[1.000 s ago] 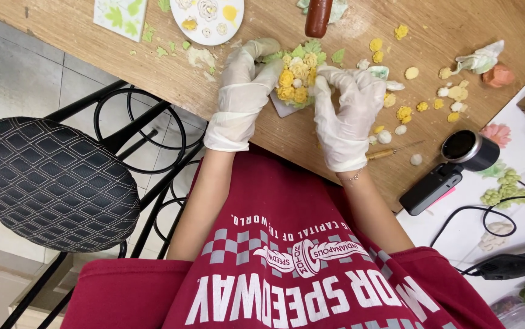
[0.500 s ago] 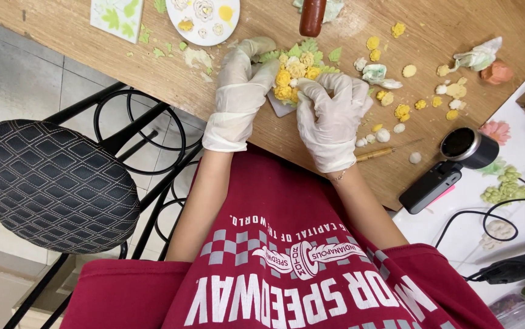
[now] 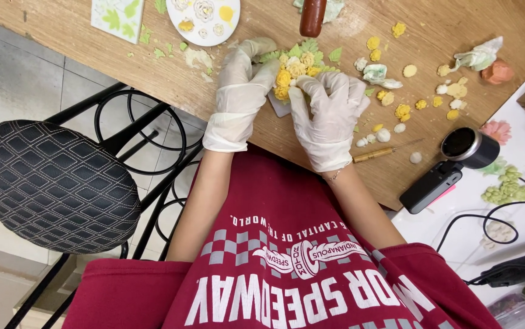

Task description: The recorder is crafting and assembling intricate wax flowers using melted wax, sculpting tools, and a handheld inspection light.

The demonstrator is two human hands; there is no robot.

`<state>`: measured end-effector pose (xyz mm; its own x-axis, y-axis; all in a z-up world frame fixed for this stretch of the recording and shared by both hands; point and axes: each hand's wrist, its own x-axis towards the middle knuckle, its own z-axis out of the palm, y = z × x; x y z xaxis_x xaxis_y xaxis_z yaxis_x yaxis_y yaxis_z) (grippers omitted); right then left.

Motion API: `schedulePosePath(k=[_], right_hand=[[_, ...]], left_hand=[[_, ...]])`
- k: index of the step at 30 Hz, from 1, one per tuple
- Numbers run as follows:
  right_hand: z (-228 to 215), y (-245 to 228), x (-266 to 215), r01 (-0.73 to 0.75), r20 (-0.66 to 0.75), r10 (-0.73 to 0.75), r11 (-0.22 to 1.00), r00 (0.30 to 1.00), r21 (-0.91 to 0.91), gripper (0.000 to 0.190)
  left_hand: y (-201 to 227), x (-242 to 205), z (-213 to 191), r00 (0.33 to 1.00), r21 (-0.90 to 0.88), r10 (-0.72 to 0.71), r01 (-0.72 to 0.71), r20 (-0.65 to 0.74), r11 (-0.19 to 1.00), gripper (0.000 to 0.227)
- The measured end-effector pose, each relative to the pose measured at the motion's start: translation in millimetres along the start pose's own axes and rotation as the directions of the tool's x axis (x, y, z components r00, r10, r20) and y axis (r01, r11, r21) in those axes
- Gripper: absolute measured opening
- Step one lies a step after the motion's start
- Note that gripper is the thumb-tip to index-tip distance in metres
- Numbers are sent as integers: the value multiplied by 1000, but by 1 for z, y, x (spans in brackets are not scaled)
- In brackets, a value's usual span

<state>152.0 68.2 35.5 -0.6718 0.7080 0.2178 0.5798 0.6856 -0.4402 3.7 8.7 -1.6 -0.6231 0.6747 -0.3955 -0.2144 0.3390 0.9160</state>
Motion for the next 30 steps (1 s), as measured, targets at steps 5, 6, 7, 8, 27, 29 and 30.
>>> schedulePosePath(k=[5,6,7,8,27,29,30], right_hand=[[2,0,0,4,-11,-4,1000,1000,5,20],[2,1,1,-3,-5,3,1000,1000,3,18],[1,1,0,-3,-5,3,1000,1000,3,18],[-1,1,0,0,-3,0,1000,1000,22,19],[-20,17,-10,-40,-117,52,994,992,106,34],[-27,26,-16,-105,-122,127,979,984,173,34],[-31,31,-20,-169,-119,201,956,972,239,34]], left_hand=[[-2,0,0,1000,5,21,-21,-6,1000,31],[-3,0,1,1000,-19,-9,9,2,1000,32],[-2,0,1,1000,-19,-9,9,2,1000,32],[-2,0,1,1000,-15,10,-10,-1,1000,31],[-3,4,-2,998,-129,40,-33,51,991,48],[-7,7,-3,997,-101,50,-44,62,994,48],[-8,7,-3,996,-75,57,-52,73,996,49]])
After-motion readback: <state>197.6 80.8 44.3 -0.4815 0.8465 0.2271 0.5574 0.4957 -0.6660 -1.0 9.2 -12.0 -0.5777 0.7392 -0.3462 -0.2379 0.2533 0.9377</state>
